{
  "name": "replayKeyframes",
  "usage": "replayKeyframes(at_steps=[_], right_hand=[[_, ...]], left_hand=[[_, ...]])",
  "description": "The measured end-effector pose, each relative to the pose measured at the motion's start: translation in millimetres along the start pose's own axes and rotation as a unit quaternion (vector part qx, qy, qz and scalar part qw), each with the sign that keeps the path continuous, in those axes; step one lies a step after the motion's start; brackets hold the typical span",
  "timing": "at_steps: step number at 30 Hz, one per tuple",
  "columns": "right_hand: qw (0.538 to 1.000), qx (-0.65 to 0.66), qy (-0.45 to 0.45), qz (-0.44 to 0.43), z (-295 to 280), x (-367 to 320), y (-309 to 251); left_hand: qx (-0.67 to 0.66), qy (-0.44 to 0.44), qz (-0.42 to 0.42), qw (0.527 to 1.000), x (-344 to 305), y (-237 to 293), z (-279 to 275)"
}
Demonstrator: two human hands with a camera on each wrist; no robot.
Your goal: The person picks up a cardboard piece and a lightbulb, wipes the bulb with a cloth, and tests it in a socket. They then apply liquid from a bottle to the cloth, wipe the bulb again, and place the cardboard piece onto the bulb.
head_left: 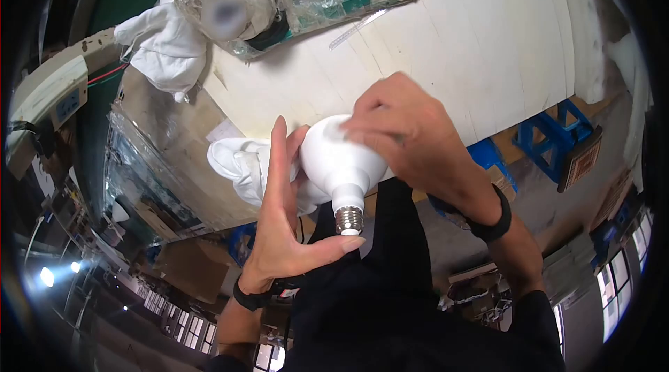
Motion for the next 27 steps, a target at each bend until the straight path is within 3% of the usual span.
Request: replayKeyframes(at_steps=[1,2,3,6,7,9,10,11,15,17,18,19,21,23,24,25,27], right_hand=[[0.997,0.024,-0.040,-0.056,-1,-2,-9],[0.993,0.114,-0.027,-0.002,2,-4,-27],[0.993,0.115,-0.028,0.002,3,-4,-25],[0.993,-0.101,-0.030,-0.052,-3,10,5],[0.993,-0.103,-0.028,-0.053,-1,8,6],[0.999,0.035,-0.004,0.014,2,9,7],[0.992,0.084,-0.059,-0.079,-2,7,-3],[0.988,0.139,-0.061,0.003,-1,1,-26],[0.998,0.018,-0.057,-0.012,-9,11,-1],[0.996,-0.036,-0.061,0.053,-13,15,5],[0.992,0.095,-0.078,0.039,-11,13,3],[0.984,0.081,-0.126,-0.094,-10,10,-13],[0.981,0.164,-0.107,0.003,-7,3,-26],[0.992,0.020,-0.117,-0.042,-7,7,2],[0.994,-0.068,-0.083,-0.017,-12,15,15],[0.994,-0.070,-0.081,-0.019,-13,16,13],[0.994,0.046,-0.095,-0.034,-13,22,8]], left_hand=[[0.005,-0.004,-0.003,1.000,-2,-2,0],[0.003,-0.003,-0.004,1.000,-1,-1,0],[-0.005,0.003,-0.011,1.000,-1,1,1],[-0.008,0.006,-0.017,1.000,-1,2,2],[-0.002,0.002,-0.014,1.000,0,3,2],[0.011,0.001,-0.003,1.000,-1,-1,-2],[0.004,-0.004,-0.007,1.000,-3,-1,-1],[-0.002,-0.004,-0.006,1.000,-1,-2,-1],[0.006,-0.012,-0.010,1.000,2,2,-1],[0.036,-0.011,-0.006,0.999,1,3,-3],[0.033,-0.012,-0.001,0.999,3,3,-4],[0.028,-0.019,-0.005,0.999,1,0,-3],[0.021,-0.017,-0.018,0.999,1,0,-2],[0.033,-0.011,-0.019,0.999,1,0,-2],[0.034,-0.010,-0.017,0.999,2,3,-1],[0.035,-0.011,-0.014,0.999,1,4,-1],[0.052,-0.007,-0.023,0.998,0,2,-1]])
Point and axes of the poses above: each hand's wrist, its own x-axis towards the middle knuckle, its own z-axis out of the palm, y = z × x, the point moved 1 cm from there along x, towards the middle knuckle, and after that the axes turned 7 degrees about -z, right-handed, at the moved point
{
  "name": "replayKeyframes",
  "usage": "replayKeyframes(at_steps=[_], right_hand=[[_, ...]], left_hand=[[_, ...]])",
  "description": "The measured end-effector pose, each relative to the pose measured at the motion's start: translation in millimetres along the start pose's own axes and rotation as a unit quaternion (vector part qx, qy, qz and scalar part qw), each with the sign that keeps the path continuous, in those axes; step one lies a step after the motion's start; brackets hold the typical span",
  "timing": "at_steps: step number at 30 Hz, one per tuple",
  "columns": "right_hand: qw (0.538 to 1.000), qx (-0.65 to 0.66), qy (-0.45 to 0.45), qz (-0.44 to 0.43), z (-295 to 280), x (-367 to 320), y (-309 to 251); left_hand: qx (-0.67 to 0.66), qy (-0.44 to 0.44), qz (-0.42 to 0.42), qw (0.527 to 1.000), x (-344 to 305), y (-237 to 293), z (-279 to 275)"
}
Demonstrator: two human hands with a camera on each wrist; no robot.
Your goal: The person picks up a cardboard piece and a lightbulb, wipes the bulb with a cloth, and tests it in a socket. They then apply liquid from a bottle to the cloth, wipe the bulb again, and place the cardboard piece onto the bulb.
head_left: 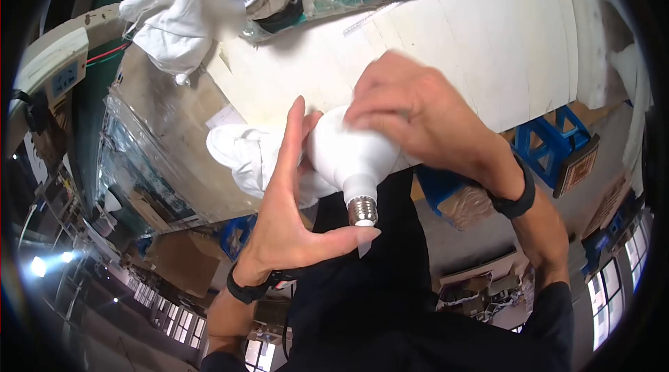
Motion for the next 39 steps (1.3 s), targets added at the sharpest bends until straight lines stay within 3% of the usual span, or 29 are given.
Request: replayKeyframes(at_steps=[2,4,8,10,11,12,14,16,18,20,22,24,27,30,32,34,36,39], right_hand=[[0.988,0.131,-0.069,-0.040,8,-4,-21],[0.991,0.064,-0.107,-0.059,0,0,-18],[0.997,0.029,-0.054,-0.046,-11,-5,3],[0.996,0.089,0.005,-0.015,-8,-8,-4],[0.986,0.161,-0.011,-0.047,3,-7,-15],[0.990,0.070,-0.053,-0.108,17,-2,-25],[0.991,-0.006,-0.001,-0.131,25,0,-6],[0.991,-0.121,0.043,-0.042,8,-6,12],[0.989,-0.119,0.080,-0.024,12,-19,8],[0.977,-0.099,0.181,0.051,19,-40,-1],[0.970,-0.106,0.196,0.094,21,-54,-15],[0.945,-0.096,0.262,0.173,28,-66,-24],[0.911,-0.031,0.344,0.227,37,-77,-31],[0.879,0.067,0.411,0.231,41,-76,-32],[0.903,0.101,0.354,0.222,33,-65,-55],[0.910,0.205,0.335,0.133,45,-52,-67],[0.920,0.082,0.355,0.145,59,-59,-41],[0.895,0.070,0.393,0.197,53,-64,-36]], left_hand=[[0.004,0.004,-0.002,1.000,3,0,0],[0.005,-0.007,0.005,1.000,3,0,-1],[0.033,-0.023,0.019,0.999,4,2,-3],[0.041,-0.024,0.026,0.999,8,3,-4],[0.024,-0.025,0.024,0.999,10,4,-3],[0.008,-0.027,0.017,0.999,9,5,-2],[-0.015,-0.033,0.004,0.999,8,8,-1],[-0.008,-0.023,0.008,1.000,7,7,-2],[-0.022,-0.018,0.012,1.000,9,5,2],[-0.105,0.012,0.010,0.994,6,0,6],[-0.118,0.030,-0.014,0.992,3,5,11],[-0.186,0.095,0.003,0.978,2,2,17],[-0.164,0.123,-0.015,0.979,0,5,28],[-0.144,0.155,-0.032,0.977,-1,10,34],[-0.165,0.170,-0.026,0.971,1,9,37],[-0.150,0.167,-0.033,0.974,-1,9,36],[-0.111,0.198,-0.039,0.973,-1,7,34],[-0.122,0.198,-0.032,0.972,-1,6,33]])
Point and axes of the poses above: each hand's wrist, its own x-axis towards the middle knuckle, its own z-axis out of the palm, y = z × x, the point moved 1 cm from there along x, towards the middle knuckle, and after that the axes turned 7 degrees about -z, right-handed, at the moved point
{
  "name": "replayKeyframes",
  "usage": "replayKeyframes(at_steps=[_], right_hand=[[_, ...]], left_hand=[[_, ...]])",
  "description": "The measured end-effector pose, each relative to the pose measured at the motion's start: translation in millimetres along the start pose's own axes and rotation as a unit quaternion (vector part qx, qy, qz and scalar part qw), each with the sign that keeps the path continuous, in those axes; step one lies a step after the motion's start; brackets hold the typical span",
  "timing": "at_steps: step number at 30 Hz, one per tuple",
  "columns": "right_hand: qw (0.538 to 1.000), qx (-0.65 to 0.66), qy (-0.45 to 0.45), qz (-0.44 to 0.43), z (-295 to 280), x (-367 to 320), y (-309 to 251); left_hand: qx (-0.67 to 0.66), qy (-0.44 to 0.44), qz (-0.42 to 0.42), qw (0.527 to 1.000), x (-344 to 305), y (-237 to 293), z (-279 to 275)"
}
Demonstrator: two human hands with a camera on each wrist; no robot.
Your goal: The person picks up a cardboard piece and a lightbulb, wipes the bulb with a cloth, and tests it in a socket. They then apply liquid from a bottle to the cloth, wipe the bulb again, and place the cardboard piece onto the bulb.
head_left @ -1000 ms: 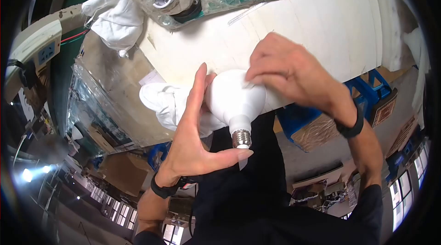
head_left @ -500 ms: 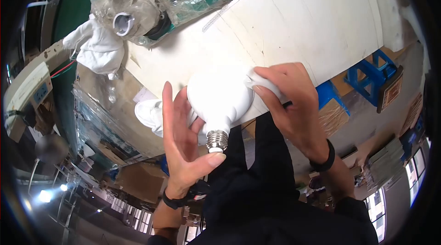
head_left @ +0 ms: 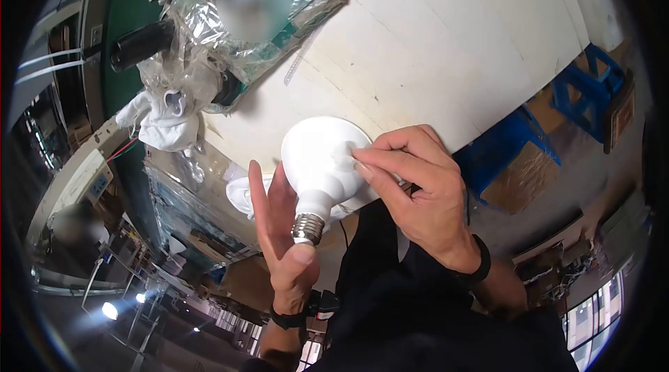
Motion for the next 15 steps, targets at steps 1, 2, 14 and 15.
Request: replayKeyframes(at_steps=[1,2,14,15], right_hand=[[1.000,0.002,0.013,0.022,-1,-1,-2],[0.999,0.024,0.024,0.025,0,-2,-12],[0.997,0.056,0.046,-0.012,-3,-1,-24],[0.995,0.090,0.014,-0.039,6,-5,-32]], left_hand=[[-0.005,-0.002,-0.004,1.000,-1,0,-1],[-0.005,-0.016,0.002,1.000,-3,1,0],[-0.125,0.055,-0.066,0.988,-21,-9,27],[-0.140,0.046,-0.078,0.986,-23,-11,22]])
Point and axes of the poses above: each hand's wrist, its own x-axis towards the middle knuckle, its own z-axis out of the palm, y = z × x, the point moved 1 cm from there along x, towards the middle knuckle, and after that the axes turned 7 degrees about -z, right-handed, at the moved point
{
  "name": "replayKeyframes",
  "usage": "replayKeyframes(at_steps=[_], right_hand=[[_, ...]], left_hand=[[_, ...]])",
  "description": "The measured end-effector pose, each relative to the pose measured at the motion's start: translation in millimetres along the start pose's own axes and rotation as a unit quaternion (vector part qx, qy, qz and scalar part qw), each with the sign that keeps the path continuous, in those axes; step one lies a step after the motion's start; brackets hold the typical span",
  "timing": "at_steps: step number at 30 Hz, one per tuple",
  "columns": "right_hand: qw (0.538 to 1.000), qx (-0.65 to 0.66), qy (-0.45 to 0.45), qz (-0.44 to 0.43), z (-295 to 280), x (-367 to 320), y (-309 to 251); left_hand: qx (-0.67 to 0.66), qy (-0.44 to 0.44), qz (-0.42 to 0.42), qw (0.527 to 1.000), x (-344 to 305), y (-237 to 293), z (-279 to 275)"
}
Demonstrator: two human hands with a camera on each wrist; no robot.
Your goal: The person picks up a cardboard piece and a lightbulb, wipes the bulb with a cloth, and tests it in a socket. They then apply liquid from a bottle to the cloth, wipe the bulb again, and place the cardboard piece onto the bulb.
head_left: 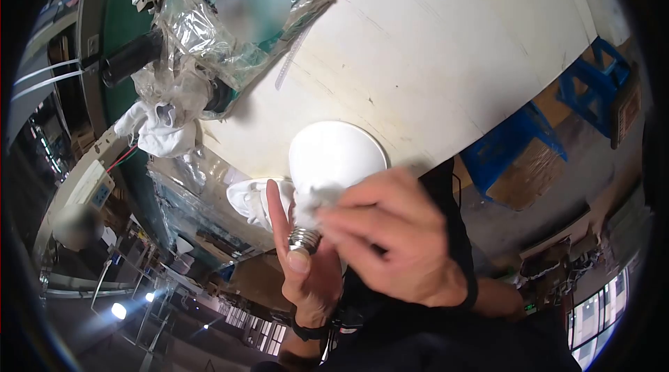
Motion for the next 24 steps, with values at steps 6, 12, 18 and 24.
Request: replayKeyframes(at_steps=[6,12,18,24], right_hand=[[0.998,-0.039,0.015,0.055,-4,-12,21],[0.995,-0.060,-0.074,0.026,-38,27,25],[0.970,-0.056,-0.229,-0.060,-13,72,36],[0.945,-0.062,-0.310,-0.079,-21,89,19]], left_hand=[[0.034,-0.027,0.045,0.998,1,0,3],[0.095,-0.046,0.083,0.991,10,20,5],[0.128,-0.084,0.086,0.984,15,25,5],[0.151,-0.122,0.115,0.974,23,29,8]])
Point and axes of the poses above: each hand's wrist, its own x-axis towards the middle knuckle, its own z-axis out of the palm, y = z × x, the point moved 1 cm from there along x, towards the middle knuckle, and after that the axes turned 7 degrees about -z, right-handed, at the moved point
